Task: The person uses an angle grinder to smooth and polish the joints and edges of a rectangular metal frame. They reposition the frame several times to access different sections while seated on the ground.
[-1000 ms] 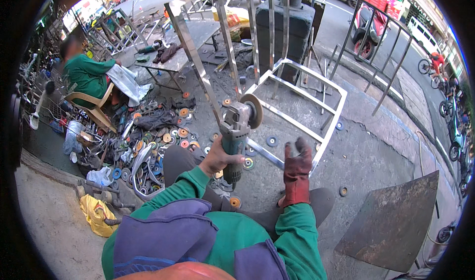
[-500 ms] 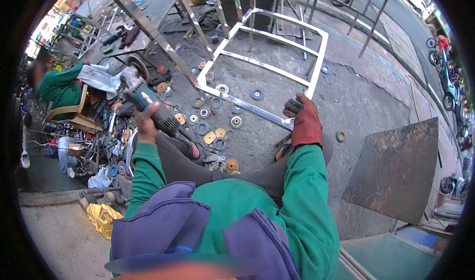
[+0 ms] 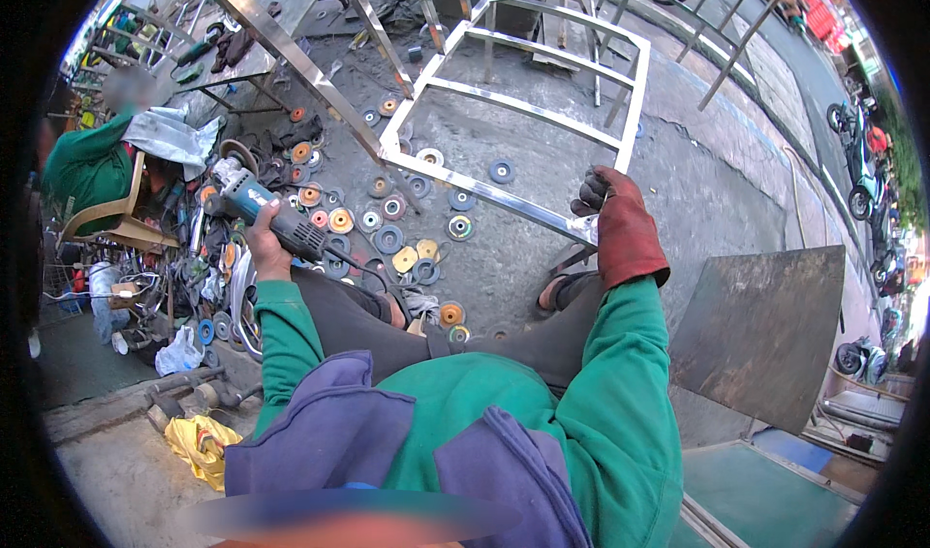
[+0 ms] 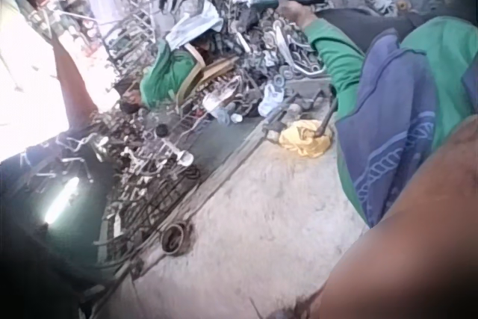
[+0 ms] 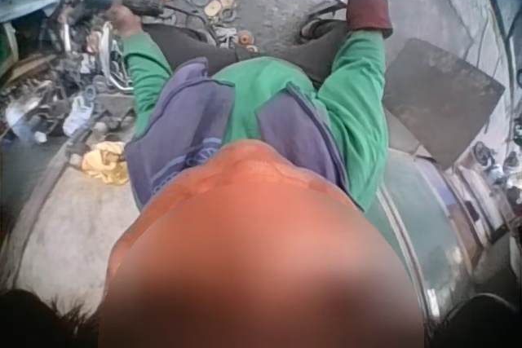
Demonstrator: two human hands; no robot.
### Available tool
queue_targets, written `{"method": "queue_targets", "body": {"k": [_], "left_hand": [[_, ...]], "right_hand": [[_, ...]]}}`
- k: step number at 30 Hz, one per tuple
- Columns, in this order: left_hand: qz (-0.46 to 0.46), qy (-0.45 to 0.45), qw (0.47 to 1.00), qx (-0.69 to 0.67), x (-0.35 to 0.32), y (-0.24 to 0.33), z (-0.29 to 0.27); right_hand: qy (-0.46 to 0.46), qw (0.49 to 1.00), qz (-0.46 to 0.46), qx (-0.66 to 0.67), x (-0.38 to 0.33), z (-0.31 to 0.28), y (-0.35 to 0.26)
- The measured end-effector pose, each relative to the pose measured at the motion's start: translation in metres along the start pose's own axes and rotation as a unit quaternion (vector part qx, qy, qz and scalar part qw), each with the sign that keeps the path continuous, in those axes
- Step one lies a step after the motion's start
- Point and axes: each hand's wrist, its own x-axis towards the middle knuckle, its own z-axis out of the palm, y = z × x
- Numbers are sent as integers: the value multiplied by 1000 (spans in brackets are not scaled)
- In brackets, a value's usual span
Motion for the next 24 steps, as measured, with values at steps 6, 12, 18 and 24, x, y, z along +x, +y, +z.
{"method": "queue_targets", "body": {"k": [6,12,18,24], "left_hand": [[38,41,998,0,-2,4,-10],[24,34,999,-15,6,-3,-25],[5,38,999,-25,5,0,-21],[-22,3,997,-77,-1,8,-18]], "right_hand": [[-79,995,4,-52,1,14,-25],[-37,998,8,-56,-13,47,-51],[-63,997,3,-41,-25,71,-61],[0,997,-8,-81,-25,77,-61]]}}
